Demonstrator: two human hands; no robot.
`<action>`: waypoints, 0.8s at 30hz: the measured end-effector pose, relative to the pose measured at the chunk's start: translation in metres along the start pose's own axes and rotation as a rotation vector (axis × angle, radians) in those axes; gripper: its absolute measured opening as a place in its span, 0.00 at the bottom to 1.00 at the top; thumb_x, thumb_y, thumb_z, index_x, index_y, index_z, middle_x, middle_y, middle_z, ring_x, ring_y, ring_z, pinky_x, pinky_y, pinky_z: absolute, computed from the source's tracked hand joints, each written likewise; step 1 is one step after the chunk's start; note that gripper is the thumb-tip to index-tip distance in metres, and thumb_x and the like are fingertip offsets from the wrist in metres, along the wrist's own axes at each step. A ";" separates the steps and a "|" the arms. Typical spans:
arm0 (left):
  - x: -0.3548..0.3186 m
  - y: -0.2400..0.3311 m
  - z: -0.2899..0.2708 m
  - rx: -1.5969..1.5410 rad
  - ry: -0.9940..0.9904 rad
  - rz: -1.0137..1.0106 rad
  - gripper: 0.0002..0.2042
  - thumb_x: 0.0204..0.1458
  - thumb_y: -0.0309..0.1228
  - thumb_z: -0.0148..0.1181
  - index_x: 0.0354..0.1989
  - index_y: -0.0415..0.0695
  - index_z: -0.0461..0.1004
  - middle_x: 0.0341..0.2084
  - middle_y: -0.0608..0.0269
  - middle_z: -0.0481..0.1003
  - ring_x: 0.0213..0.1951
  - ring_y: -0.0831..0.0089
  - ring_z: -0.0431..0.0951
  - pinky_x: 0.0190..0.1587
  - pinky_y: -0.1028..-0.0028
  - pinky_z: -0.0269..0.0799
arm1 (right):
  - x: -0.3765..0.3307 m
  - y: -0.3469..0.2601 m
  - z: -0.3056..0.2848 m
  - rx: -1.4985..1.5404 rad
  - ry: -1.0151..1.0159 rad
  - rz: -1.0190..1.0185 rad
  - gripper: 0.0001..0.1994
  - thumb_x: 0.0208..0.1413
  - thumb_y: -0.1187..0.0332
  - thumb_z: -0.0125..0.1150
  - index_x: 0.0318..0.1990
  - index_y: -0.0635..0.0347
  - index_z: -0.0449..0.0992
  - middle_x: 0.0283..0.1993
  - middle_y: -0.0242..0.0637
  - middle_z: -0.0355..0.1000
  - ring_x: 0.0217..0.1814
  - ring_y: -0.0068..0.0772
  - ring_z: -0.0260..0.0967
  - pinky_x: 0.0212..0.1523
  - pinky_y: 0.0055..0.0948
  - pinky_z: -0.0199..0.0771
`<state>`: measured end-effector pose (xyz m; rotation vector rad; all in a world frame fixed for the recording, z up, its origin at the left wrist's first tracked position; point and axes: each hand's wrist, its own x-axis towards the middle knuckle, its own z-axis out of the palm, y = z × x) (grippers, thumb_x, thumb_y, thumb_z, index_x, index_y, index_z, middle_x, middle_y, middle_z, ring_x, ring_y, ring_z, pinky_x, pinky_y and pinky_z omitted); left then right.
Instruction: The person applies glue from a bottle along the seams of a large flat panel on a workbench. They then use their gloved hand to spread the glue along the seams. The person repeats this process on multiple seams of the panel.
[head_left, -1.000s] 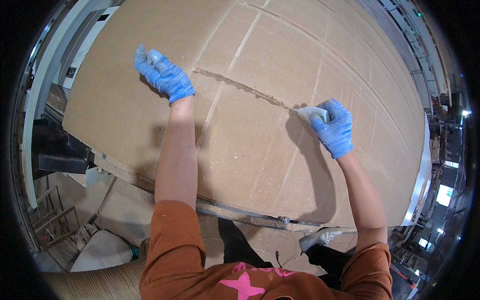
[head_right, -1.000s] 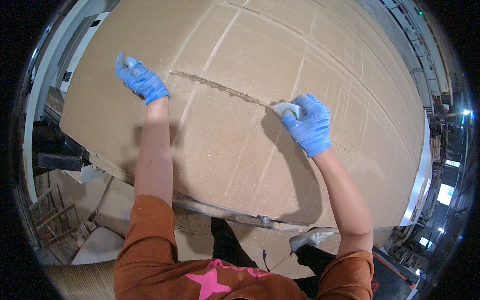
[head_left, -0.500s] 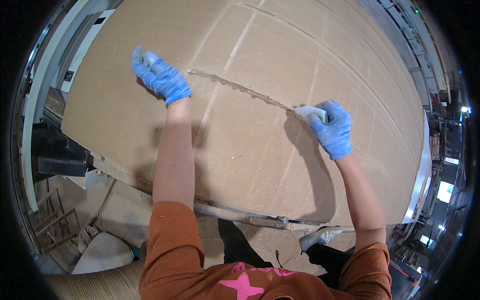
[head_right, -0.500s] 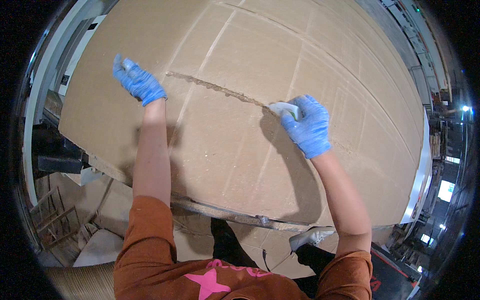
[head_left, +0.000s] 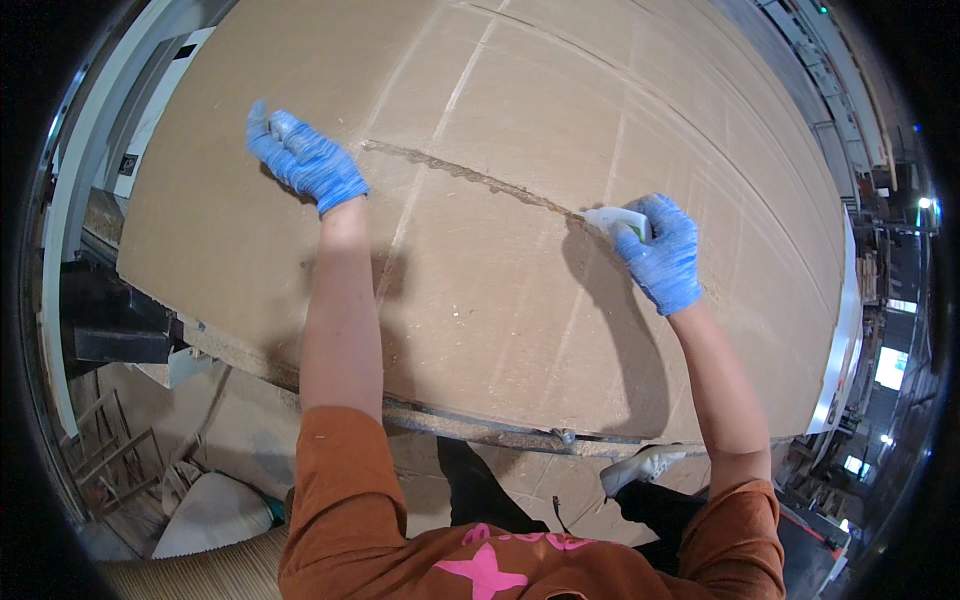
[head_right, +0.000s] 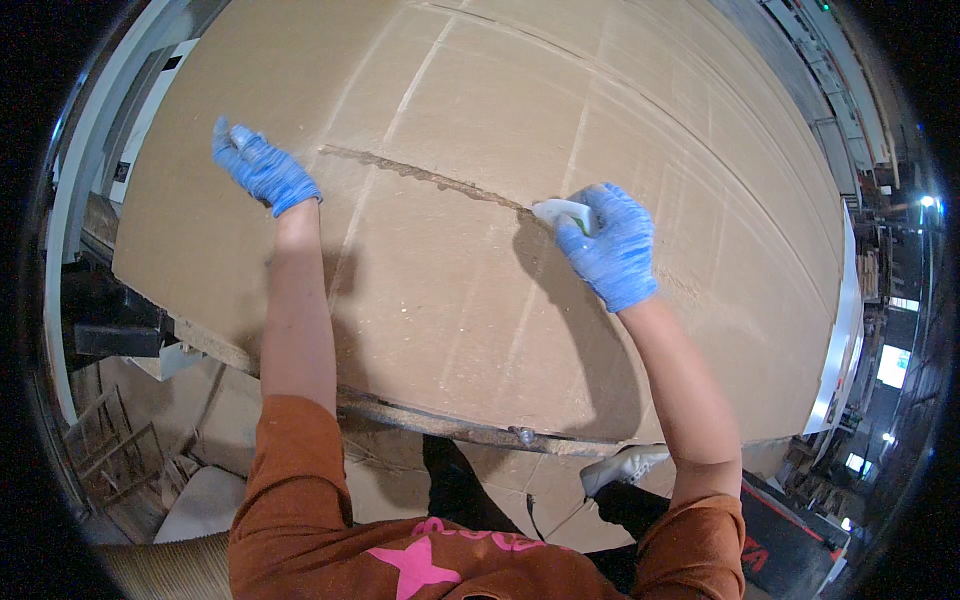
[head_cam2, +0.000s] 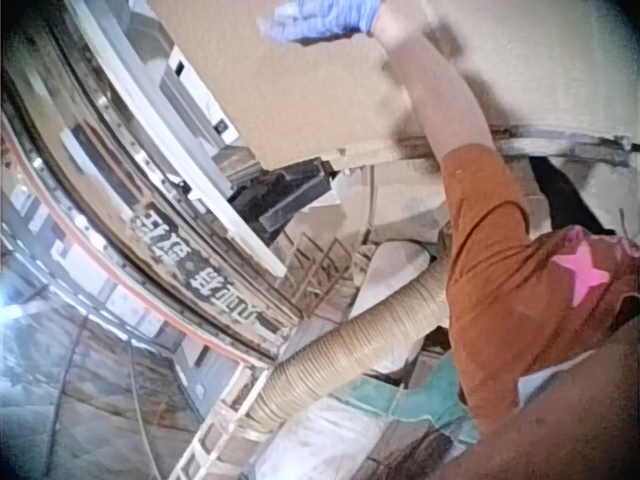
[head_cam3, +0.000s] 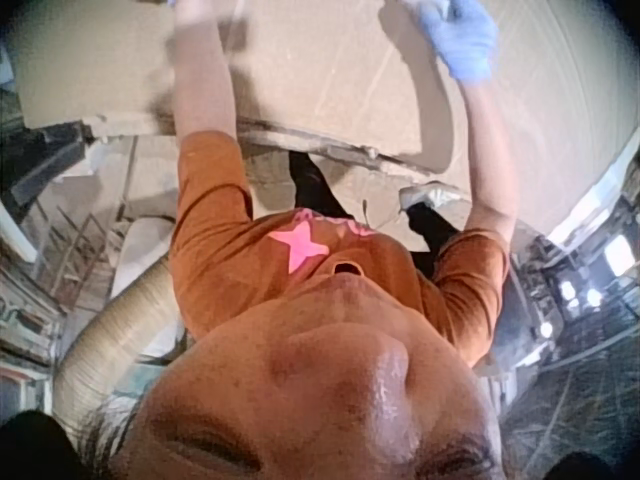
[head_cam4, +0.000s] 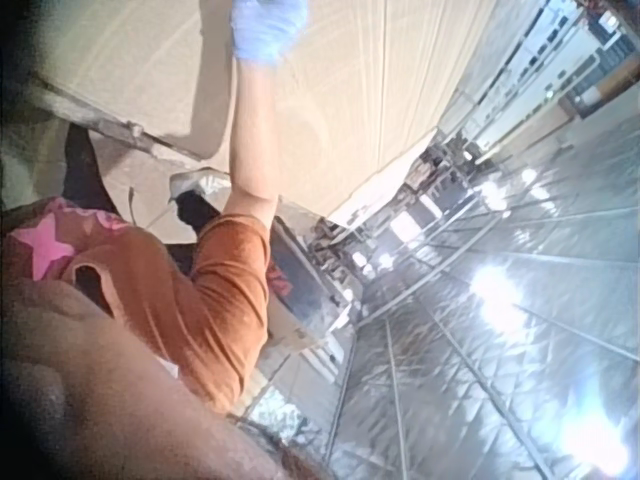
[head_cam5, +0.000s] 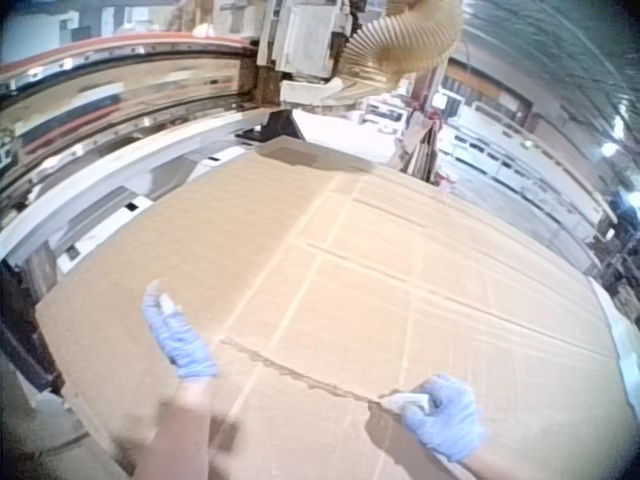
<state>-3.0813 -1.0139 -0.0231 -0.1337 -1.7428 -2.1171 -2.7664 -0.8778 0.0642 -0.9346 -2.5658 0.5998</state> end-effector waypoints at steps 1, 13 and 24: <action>0.002 -0.005 -0.001 0.000 0.007 0.034 0.19 0.60 0.36 0.46 0.56 0.37 0.62 0.49 0.60 0.66 0.49 0.70 0.66 0.54 0.71 0.61 | 0.000 0.000 0.000 -0.003 0.001 -0.007 0.07 0.41 0.68 0.60 0.27 0.61 0.76 0.25 0.46 0.70 0.26 0.46 0.69 0.30 0.36 0.69; -0.002 0.000 -0.001 -0.017 0.044 0.057 0.19 0.60 0.36 0.46 0.56 0.38 0.63 0.49 0.59 0.66 0.48 0.71 0.66 0.53 0.72 0.61 | -0.012 0.006 -0.009 0.005 0.002 0.095 0.07 0.43 0.68 0.60 0.27 0.63 0.75 0.25 0.46 0.70 0.25 0.41 0.68 0.30 0.34 0.69; 0.002 -0.006 -0.001 -0.036 0.000 0.059 0.18 0.60 0.36 0.44 0.55 0.41 0.64 0.49 0.62 0.66 0.47 0.72 0.66 0.51 0.71 0.61 | -0.021 0.021 -0.021 0.021 0.017 0.162 0.07 0.42 0.68 0.60 0.28 0.62 0.76 0.26 0.45 0.70 0.27 0.42 0.69 0.31 0.34 0.70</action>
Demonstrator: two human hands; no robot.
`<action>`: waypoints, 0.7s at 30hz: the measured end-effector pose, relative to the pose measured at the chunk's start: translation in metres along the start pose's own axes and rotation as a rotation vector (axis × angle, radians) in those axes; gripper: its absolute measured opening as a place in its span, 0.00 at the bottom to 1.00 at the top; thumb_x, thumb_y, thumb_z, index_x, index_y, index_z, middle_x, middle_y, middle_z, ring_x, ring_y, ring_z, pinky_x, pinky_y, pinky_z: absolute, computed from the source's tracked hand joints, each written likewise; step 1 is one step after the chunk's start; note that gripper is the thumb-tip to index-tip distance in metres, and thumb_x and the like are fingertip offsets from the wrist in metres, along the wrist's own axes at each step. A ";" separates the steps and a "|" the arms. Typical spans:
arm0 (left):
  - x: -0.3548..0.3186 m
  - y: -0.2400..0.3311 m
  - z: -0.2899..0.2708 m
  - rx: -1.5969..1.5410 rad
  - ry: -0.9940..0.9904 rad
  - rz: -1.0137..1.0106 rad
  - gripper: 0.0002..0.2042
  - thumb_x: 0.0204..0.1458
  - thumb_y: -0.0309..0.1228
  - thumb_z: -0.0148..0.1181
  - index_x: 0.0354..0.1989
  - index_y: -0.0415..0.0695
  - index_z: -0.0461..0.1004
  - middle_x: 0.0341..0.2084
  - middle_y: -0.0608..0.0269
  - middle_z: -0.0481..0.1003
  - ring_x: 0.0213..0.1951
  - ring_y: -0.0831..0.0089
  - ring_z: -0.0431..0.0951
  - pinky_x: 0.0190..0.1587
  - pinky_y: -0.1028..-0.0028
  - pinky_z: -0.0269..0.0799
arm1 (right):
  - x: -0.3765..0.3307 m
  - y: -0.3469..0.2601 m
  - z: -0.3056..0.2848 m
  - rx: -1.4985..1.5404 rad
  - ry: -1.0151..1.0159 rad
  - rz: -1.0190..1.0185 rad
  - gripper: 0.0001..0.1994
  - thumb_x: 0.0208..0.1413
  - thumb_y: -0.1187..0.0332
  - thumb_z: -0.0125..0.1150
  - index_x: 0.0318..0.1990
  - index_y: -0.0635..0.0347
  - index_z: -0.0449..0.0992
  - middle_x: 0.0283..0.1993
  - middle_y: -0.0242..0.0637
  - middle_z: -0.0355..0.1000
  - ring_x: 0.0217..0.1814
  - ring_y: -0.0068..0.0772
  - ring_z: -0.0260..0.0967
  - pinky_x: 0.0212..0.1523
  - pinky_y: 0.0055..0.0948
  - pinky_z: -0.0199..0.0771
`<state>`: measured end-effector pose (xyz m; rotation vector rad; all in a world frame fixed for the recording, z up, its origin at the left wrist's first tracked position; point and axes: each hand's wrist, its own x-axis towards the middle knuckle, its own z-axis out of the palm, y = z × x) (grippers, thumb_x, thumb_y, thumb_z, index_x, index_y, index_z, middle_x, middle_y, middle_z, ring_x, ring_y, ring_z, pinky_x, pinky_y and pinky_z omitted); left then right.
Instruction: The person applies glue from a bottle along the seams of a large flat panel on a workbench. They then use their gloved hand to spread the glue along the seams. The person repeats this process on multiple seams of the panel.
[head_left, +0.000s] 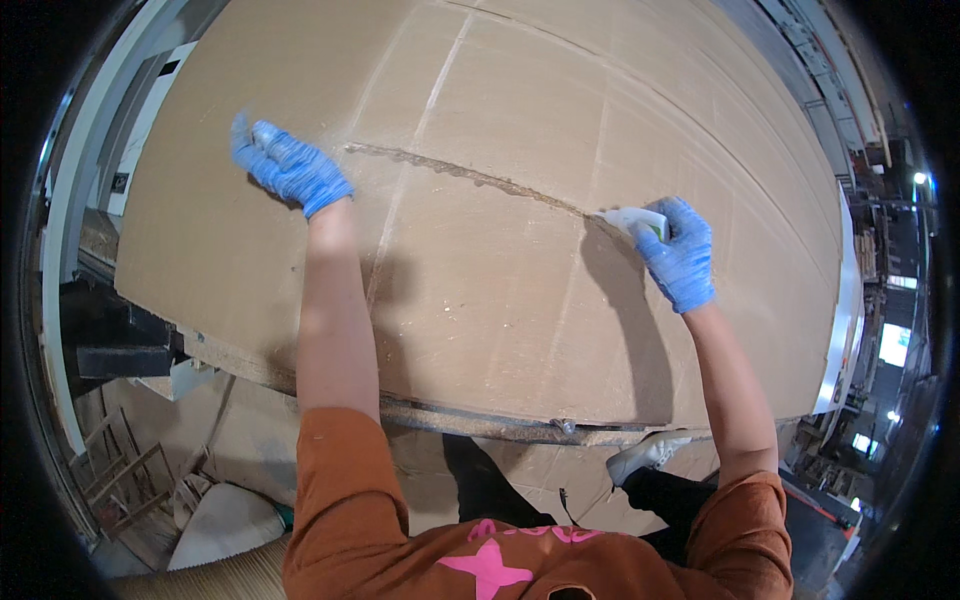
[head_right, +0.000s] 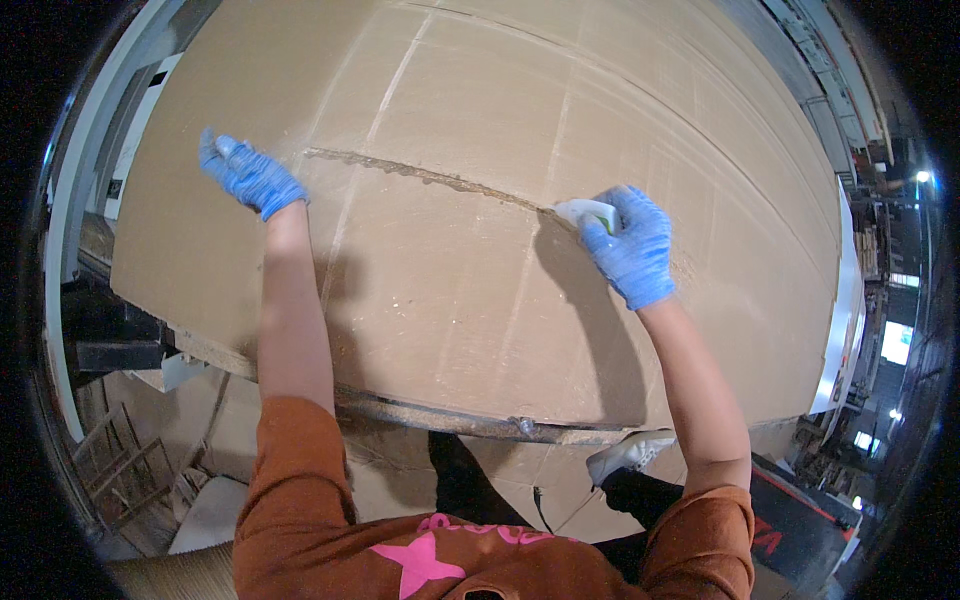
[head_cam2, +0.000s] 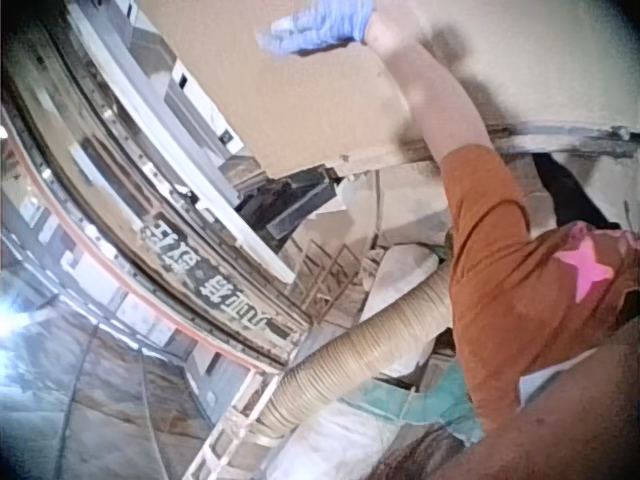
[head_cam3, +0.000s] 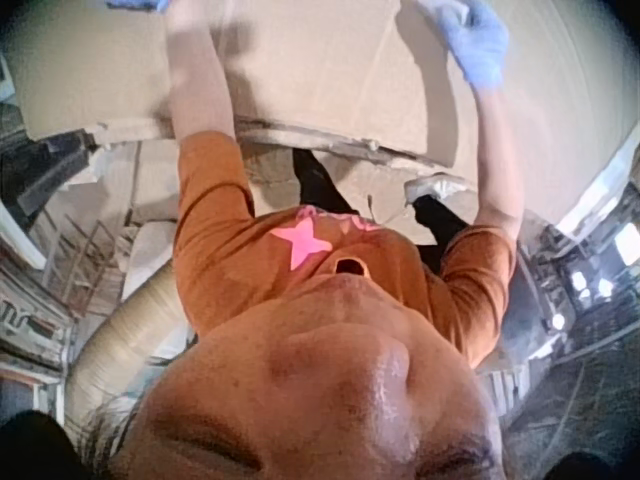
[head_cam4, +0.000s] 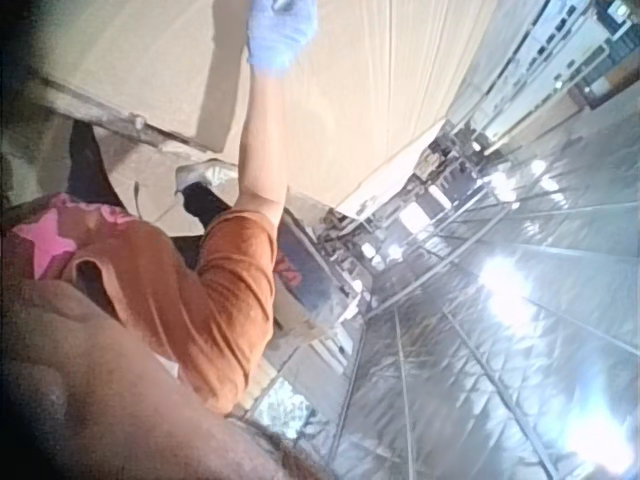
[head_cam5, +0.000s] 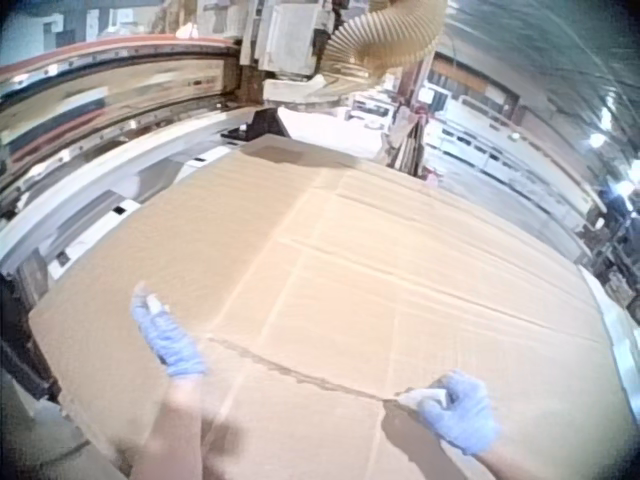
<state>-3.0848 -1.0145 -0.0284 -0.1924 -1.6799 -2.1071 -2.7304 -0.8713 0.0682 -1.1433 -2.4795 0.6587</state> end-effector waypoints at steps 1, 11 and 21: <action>0.001 -0.001 0.000 0.007 0.000 0.008 0.18 0.60 0.36 0.44 0.55 0.41 0.63 0.49 0.62 0.66 0.48 0.72 0.66 0.51 0.71 0.61 | 0.001 -0.002 0.001 0.002 0.004 -0.012 0.07 0.42 0.68 0.60 0.28 0.62 0.76 0.26 0.45 0.70 0.27 0.42 0.69 0.31 0.34 0.70; 0.003 -0.016 -0.003 0.069 0.041 0.084 0.18 0.61 0.36 0.44 0.55 0.38 0.64 0.52 0.54 0.66 0.52 0.64 0.67 0.56 0.67 0.61 | -0.003 0.009 -0.002 -0.104 -0.003 -0.042 0.08 0.42 0.66 0.62 0.28 0.61 0.76 0.27 0.47 0.71 0.28 0.47 0.70 0.31 0.37 0.70; 0.001 -0.008 -0.006 0.114 -0.006 0.018 0.19 0.61 0.37 0.41 0.58 0.42 0.61 0.55 0.58 0.62 0.56 0.65 0.63 0.56 0.63 0.62 | -0.002 0.006 0.004 -0.083 0.021 -0.036 0.08 0.42 0.66 0.62 0.27 0.61 0.76 0.26 0.47 0.70 0.29 0.47 0.70 0.32 0.37 0.70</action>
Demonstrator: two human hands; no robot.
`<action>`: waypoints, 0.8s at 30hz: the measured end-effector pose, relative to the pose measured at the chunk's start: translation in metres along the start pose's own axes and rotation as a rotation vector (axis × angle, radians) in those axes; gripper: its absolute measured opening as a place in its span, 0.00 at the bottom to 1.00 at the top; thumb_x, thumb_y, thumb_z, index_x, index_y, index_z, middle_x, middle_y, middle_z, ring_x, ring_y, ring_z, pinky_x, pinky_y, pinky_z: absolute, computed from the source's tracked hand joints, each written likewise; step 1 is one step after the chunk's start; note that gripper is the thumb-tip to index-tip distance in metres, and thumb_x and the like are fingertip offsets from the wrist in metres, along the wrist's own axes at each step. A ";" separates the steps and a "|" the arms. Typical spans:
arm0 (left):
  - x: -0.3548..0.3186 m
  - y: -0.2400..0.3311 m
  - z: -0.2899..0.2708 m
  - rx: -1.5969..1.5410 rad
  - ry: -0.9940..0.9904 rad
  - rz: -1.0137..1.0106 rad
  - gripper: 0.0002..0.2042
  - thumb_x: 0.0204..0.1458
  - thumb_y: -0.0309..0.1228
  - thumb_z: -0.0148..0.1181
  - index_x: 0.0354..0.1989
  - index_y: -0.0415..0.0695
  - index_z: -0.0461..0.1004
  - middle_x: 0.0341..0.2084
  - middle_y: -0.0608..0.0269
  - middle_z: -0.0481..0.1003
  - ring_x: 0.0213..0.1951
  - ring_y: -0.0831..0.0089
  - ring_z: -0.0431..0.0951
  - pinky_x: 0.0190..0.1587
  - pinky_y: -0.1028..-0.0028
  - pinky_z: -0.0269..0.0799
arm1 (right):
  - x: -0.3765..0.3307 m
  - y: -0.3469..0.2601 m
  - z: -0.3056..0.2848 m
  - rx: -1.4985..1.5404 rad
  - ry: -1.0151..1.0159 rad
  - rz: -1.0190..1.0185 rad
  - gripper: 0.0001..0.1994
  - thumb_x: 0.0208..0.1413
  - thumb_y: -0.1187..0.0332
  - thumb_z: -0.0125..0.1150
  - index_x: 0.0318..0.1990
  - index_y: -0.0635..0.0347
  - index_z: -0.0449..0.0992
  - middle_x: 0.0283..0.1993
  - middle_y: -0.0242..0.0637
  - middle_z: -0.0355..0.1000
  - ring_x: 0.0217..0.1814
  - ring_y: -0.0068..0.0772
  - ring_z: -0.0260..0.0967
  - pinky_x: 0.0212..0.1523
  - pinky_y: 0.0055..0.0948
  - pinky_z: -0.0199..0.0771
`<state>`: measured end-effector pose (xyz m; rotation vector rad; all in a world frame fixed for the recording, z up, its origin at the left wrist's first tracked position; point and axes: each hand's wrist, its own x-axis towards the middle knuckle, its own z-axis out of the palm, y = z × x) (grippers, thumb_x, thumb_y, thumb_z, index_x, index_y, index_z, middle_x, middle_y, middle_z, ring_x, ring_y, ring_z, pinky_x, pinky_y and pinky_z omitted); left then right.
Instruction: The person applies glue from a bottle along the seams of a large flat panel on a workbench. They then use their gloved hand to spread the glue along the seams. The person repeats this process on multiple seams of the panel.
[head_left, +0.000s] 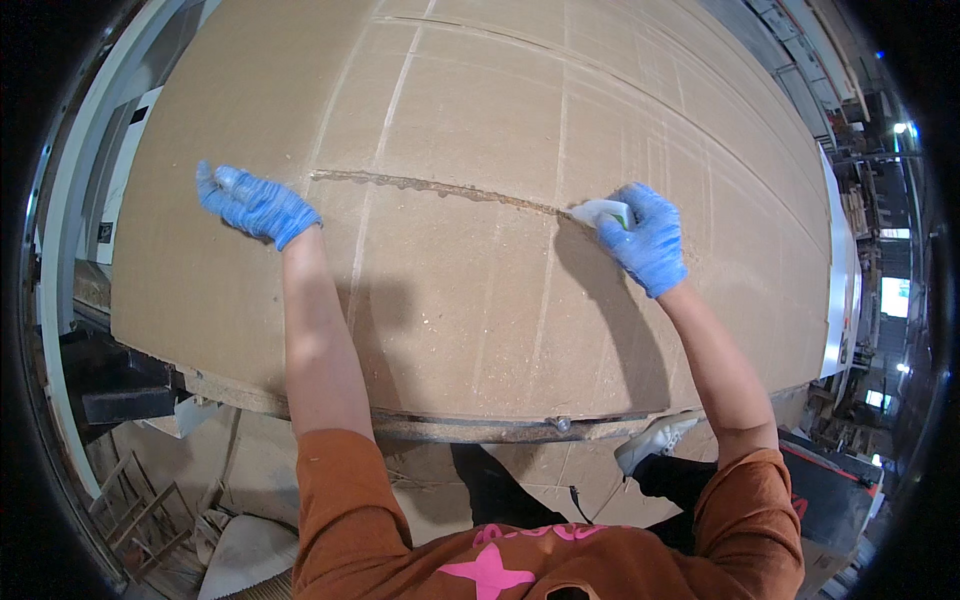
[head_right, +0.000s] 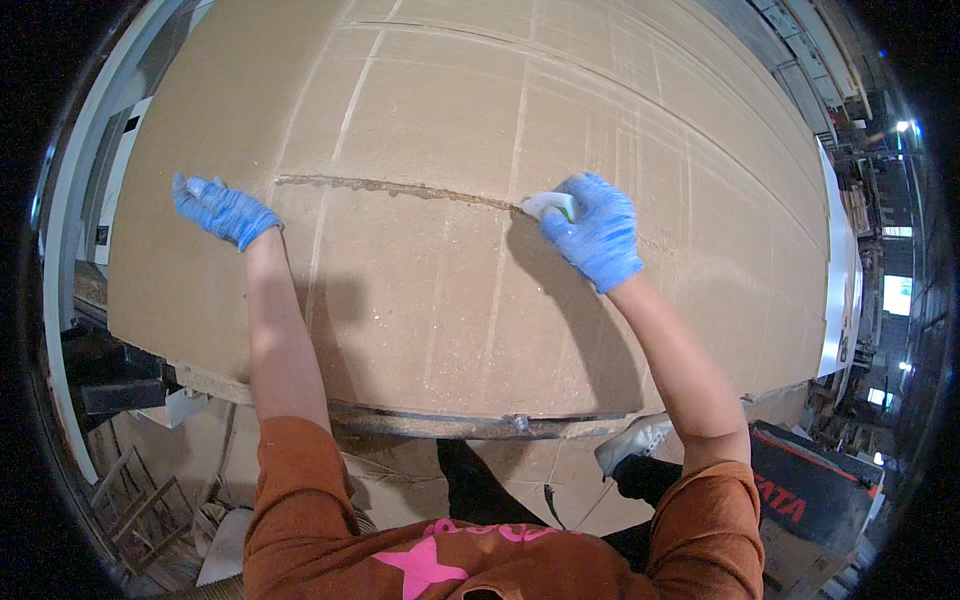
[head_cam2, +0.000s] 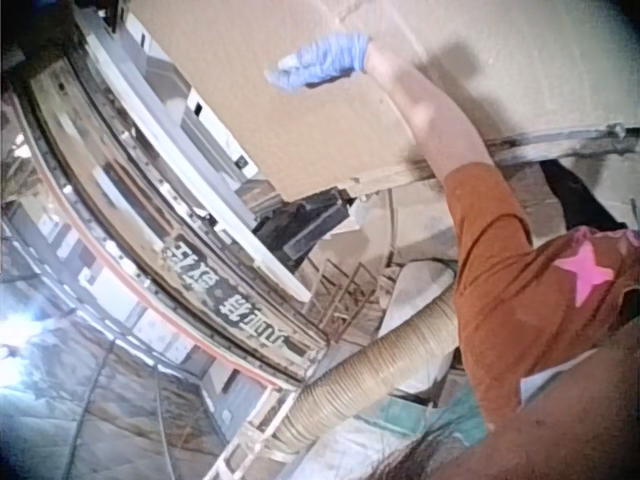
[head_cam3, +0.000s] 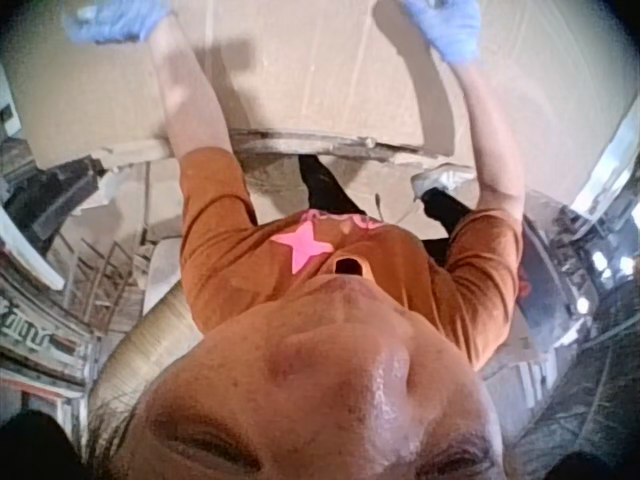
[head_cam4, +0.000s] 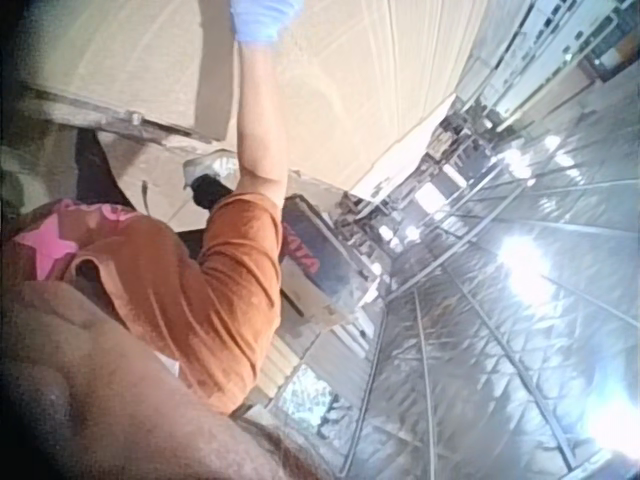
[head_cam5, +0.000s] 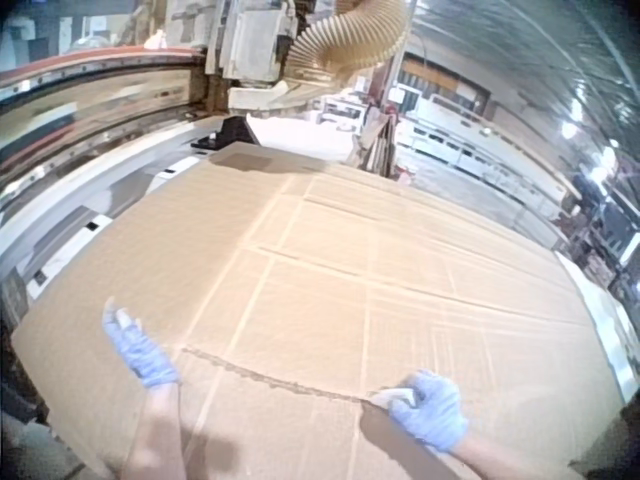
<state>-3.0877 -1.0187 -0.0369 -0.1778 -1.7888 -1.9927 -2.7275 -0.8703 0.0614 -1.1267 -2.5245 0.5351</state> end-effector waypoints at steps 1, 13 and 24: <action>0.000 0.001 -0.001 0.007 0.005 0.008 0.19 0.61 0.37 0.41 0.58 0.42 0.61 0.55 0.58 0.62 0.55 0.65 0.64 0.56 0.63 0.62 | -0.001 0.002 -0.003 -0.005 -0.016 0.014 0.08 0.42 0.66 0.62 0.28 0.61 0.76 0.26 0.47 0.70 0.29 0.47 0.70 0.32 0.37 0.70; -0.001 0.006 -0.003 0.018 0.023 0.014 0.20 0.61 0.39 0.43 0.57 0.42 0.62 0.53 0.58 0.64 0.51 0.66 0.66 0.52 0.66 0.65 | -0.010 0.008 -0.011 -0.049 -0.019 0.016 0.09 0.42 0.66 0.62 0.29 0.61 0.76 0.27 0.47 0.70 0.29 0.47 0.70 0.32 0.37 0.71; -0.032 0.051 -0.002 0.153 -0.027 0.464 0.19 0.62 0.35 0.42 0.55 0.34 0.63 0.53 0.50 0.66 0.54 0.60 0.66 0.58 0.65 0.62 | -0.024 0.045 -0.029 0.123 0.106 0.080 0.11 0.45 0.63 0.63 0.32 0.61 0.76 0.29 0.46 0.73 0.30 0.44 0.71 0.33 0.36 0.71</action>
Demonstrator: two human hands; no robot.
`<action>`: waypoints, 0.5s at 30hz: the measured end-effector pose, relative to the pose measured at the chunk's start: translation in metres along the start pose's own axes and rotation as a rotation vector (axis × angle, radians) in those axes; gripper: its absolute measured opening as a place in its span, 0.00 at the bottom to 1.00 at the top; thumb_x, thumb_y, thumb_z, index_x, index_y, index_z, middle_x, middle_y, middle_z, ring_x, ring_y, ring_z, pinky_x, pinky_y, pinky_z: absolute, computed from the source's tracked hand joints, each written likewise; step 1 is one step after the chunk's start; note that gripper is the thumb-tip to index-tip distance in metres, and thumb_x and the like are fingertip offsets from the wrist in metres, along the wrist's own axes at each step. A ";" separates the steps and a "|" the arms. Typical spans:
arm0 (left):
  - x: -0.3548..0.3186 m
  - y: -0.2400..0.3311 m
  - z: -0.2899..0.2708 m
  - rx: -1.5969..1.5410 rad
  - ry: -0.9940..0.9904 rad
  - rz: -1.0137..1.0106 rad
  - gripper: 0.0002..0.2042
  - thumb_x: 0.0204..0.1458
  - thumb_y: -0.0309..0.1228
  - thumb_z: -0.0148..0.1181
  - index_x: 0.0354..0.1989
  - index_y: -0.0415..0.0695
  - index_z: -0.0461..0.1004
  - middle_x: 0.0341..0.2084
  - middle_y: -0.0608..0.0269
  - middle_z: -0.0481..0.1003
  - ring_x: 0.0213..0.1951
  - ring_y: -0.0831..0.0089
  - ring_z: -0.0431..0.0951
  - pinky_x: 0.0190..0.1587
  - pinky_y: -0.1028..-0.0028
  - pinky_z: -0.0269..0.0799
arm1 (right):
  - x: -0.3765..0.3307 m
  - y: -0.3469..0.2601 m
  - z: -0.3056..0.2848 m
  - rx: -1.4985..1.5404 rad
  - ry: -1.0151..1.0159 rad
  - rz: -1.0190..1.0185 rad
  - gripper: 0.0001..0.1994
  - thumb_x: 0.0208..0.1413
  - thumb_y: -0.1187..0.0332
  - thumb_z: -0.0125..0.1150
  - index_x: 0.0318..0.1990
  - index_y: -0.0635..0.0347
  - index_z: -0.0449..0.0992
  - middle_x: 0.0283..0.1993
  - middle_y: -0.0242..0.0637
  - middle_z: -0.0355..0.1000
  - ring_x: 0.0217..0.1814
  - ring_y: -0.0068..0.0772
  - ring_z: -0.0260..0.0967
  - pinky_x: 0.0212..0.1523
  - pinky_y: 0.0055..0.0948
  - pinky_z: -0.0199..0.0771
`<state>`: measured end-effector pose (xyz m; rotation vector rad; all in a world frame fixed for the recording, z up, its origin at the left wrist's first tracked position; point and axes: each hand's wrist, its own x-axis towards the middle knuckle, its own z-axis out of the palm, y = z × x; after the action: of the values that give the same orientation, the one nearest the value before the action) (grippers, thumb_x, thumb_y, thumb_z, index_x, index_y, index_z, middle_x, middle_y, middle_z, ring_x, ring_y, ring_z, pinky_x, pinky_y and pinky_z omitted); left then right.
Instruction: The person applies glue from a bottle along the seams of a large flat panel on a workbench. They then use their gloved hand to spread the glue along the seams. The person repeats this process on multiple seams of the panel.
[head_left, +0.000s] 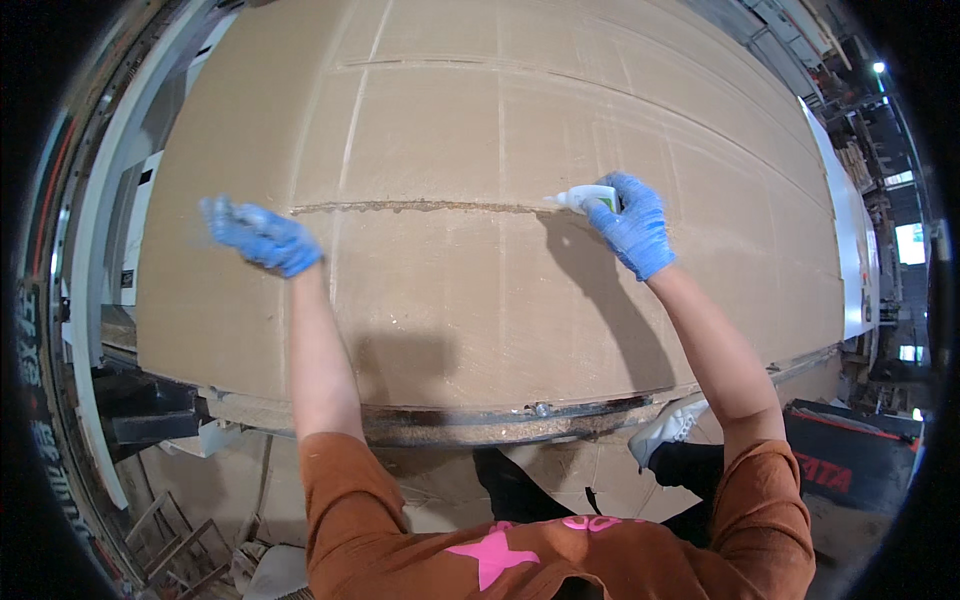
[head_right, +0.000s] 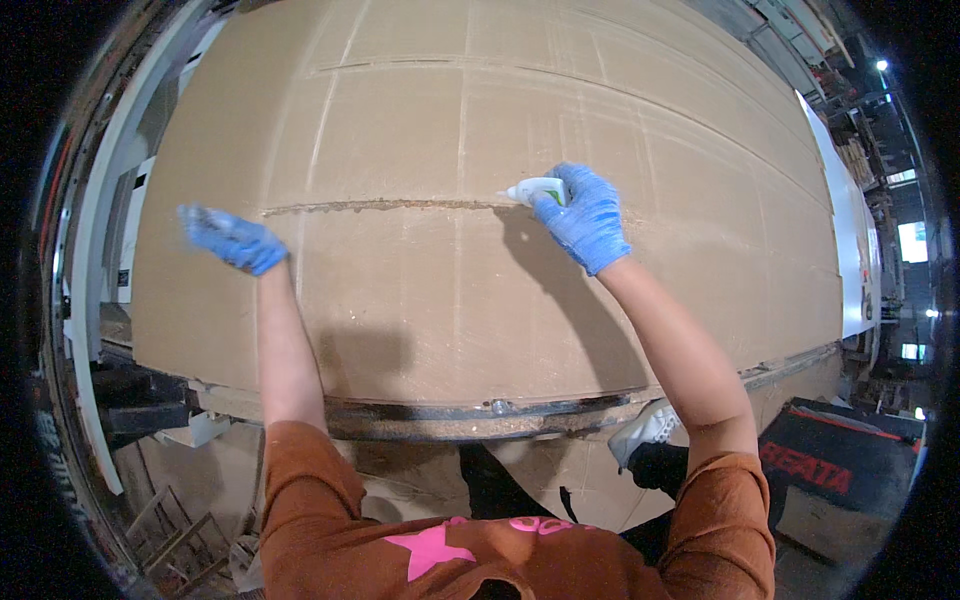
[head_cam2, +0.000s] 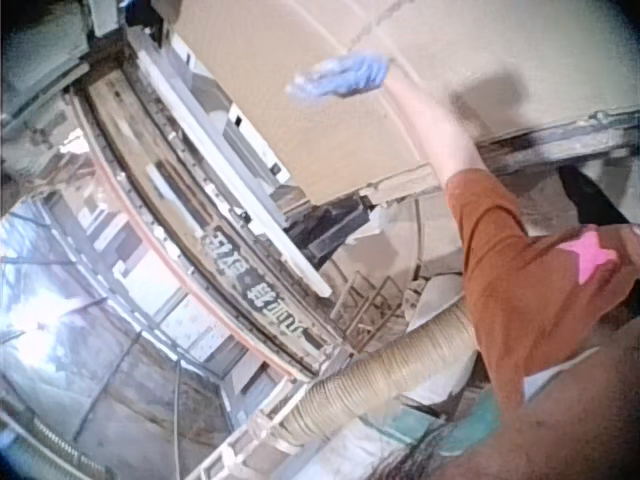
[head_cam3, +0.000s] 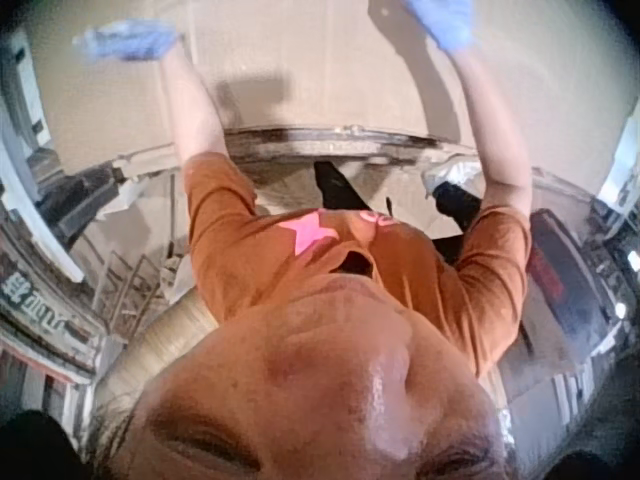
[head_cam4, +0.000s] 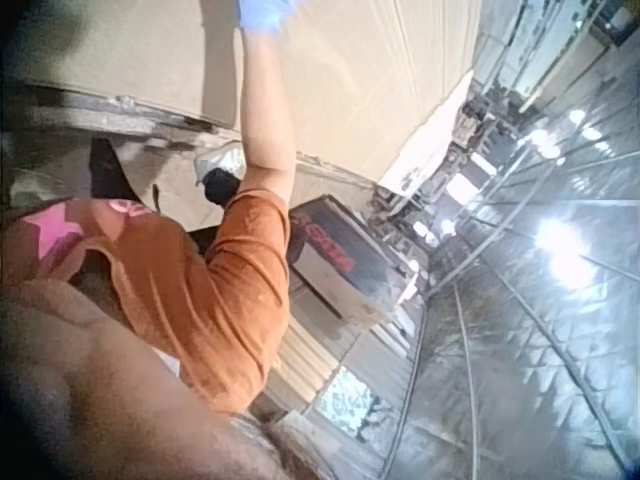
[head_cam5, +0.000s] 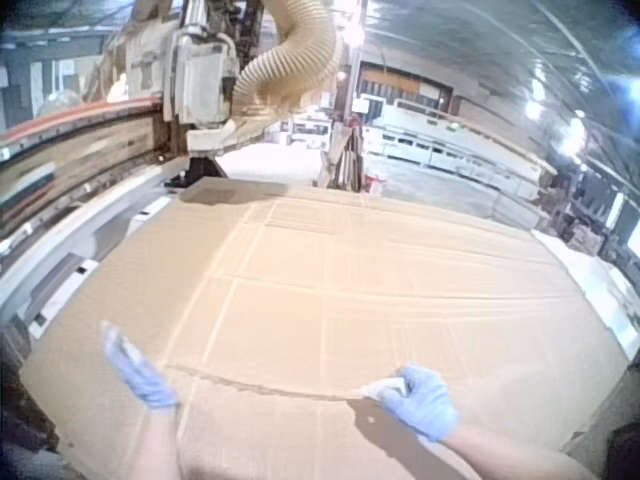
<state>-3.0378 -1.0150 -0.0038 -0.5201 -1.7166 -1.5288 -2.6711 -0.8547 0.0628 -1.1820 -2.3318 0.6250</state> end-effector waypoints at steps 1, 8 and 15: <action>-0.008 0.021 0.002 -0.016 -0.029 0.048 0.18 0.62 0.34 0.42 0.55 0.34 0.63 0.54 0.50 0.66 0.55 0.60 0.65 0.59 0.64 0.61 | 0.003 0.005 -0.001 -0.006 -0.001 -0.026 0.12 0.46 0.62 0.64 0.32 0.61 0.76 0.29 0.45 0.73 0.30 0.42 0.72 0.33 0.36 0.71; -0.102 0.166 0.032 -0.561 -0.093 -0.602 0.18 0.61 0.30 0.44 0.57 0.37 0.63 0.58 0.54 0.63 0.59 0.66 0.63 0.64 0.66 0.55 | 0.002 0.040 -0.006 0.336 -0.075 0.201 0.11 0.50 0.65 0.62 0.34 0.64 0.74 0.27 0.32 0.70 0.30 0.20 0.64 0.32 0.24 0.66; -0.126 0.130 0.036 -0.487 -0.167 -0.127 0.14 0.57 0.34 0.48 0.46 0.38 0.68 0.54 0.46 0.65 0.56 0.55 0.64 0.60 0.59 0.57 | -0.008 0.028 0.002 0.448 -0.108 0.260 0.06 0.50 0.70 0.62 0.33 0.62 0.75 0.28 0.28 0.69 0.31 0.18 0.63 0.32 0.21 0.64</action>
<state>-2.8732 -0.9311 -0.0145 -0.8158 -1.5148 -2.0607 -2.6507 -0.8469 0.0432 -1.2620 -1.9805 1.2540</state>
